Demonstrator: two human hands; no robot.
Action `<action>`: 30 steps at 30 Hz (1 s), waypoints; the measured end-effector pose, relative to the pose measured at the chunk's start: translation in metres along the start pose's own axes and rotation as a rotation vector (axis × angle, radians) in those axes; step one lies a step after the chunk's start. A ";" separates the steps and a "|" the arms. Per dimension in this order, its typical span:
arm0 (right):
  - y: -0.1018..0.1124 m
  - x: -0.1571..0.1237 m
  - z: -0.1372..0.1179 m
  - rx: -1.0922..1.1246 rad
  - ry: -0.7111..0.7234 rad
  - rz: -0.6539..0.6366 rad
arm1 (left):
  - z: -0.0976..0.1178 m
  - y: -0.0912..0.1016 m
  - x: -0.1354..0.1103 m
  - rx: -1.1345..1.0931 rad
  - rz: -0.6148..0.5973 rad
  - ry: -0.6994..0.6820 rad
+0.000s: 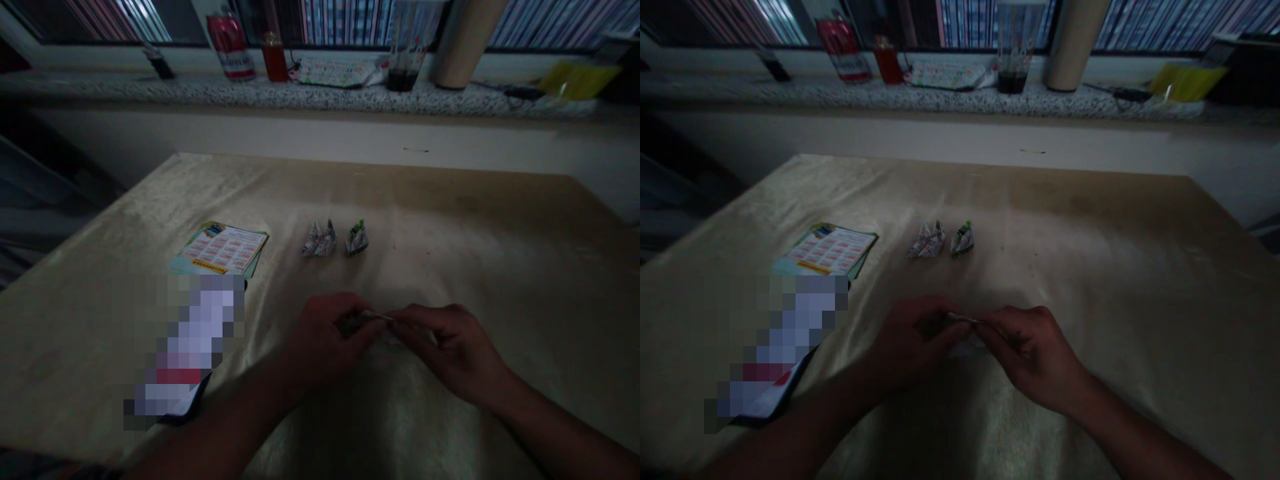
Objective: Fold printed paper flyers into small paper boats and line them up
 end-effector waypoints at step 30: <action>0.006 0.001 0.000 0.163 -0.048 0.018 | -0.021 -0.013 -0.001 -0.447 -0.131 0.318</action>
Point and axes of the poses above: each hand's wrist, its own x-axis towards the middle knuckle, its own y-axis out of the back of the hand, z = x × y, the point moved 9 cm from there along x, towards the middle knuckle, and after that the axes turned 2 degrees about z, right-handed, at the moved point
